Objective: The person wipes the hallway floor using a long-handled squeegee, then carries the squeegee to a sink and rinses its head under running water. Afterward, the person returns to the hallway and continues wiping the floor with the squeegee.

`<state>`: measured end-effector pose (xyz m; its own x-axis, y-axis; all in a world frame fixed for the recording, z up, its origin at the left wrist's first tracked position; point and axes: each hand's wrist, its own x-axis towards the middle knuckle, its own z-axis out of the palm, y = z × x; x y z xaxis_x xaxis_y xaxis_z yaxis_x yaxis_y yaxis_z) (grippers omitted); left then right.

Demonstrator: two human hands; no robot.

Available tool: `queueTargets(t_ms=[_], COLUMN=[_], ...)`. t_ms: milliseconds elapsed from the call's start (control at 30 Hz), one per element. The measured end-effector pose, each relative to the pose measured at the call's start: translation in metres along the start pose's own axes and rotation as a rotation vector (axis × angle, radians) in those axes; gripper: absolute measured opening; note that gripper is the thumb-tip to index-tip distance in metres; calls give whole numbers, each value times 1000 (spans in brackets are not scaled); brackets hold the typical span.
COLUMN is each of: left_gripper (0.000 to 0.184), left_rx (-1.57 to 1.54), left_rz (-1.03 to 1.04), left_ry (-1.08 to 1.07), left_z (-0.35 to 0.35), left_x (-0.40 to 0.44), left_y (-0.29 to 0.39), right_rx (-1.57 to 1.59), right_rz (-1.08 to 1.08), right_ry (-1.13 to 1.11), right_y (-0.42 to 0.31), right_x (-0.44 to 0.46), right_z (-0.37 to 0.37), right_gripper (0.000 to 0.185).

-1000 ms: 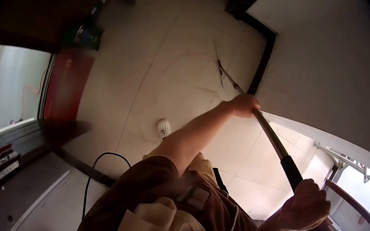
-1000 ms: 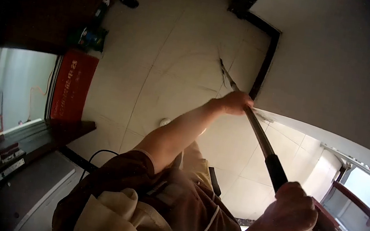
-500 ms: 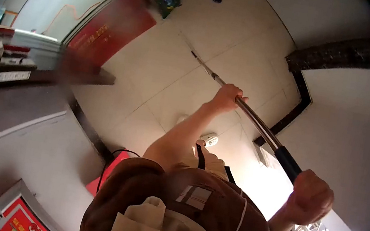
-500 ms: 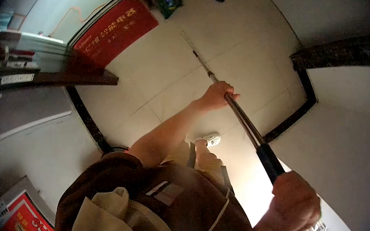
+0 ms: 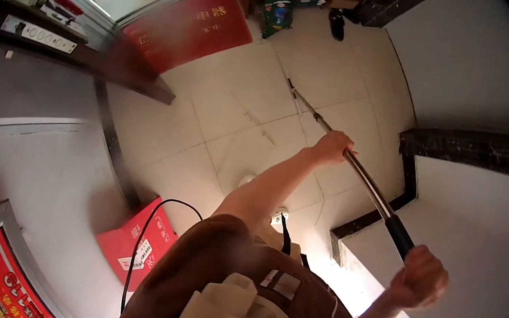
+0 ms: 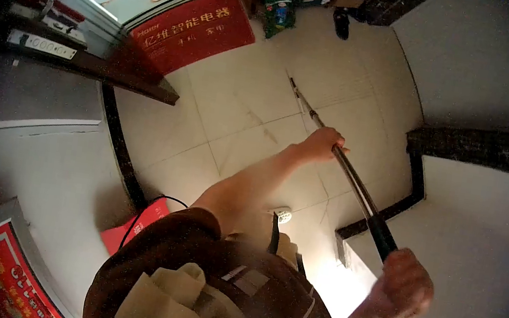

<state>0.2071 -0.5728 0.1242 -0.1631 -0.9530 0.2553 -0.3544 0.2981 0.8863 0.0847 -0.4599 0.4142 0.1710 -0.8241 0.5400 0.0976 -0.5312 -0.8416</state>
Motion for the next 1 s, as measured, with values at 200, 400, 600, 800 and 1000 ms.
queueTargets(t_ms=[200, 400, 600, 800, 1000], left_gripper=[34, 32, 32, 33, 34], left_rx=[-15, 134, 245, 166, 214], left_rz=[-157, -128, -301, -475, -522], left_ry=[0, 449, 656, 397, 328], left_z=[-43, -71, -62, 12, 31], left_x=[1, -59, -144, -207, -231], left_y=[-20, -25, 25, 92, 107], right_rx=[-21, 33, -141, 327, 631], right_rz=[-42, 107, 186, 99, 22], right_ry=[-116, -274, -425, -732, -1304], right_y=[31, 17, 1, -28, -51], right_x=[13, 9, 0, 0, 2], right_z=[39, 41, -20, -56, -62], right_gripper=[36, 32, 27, 26, 29])
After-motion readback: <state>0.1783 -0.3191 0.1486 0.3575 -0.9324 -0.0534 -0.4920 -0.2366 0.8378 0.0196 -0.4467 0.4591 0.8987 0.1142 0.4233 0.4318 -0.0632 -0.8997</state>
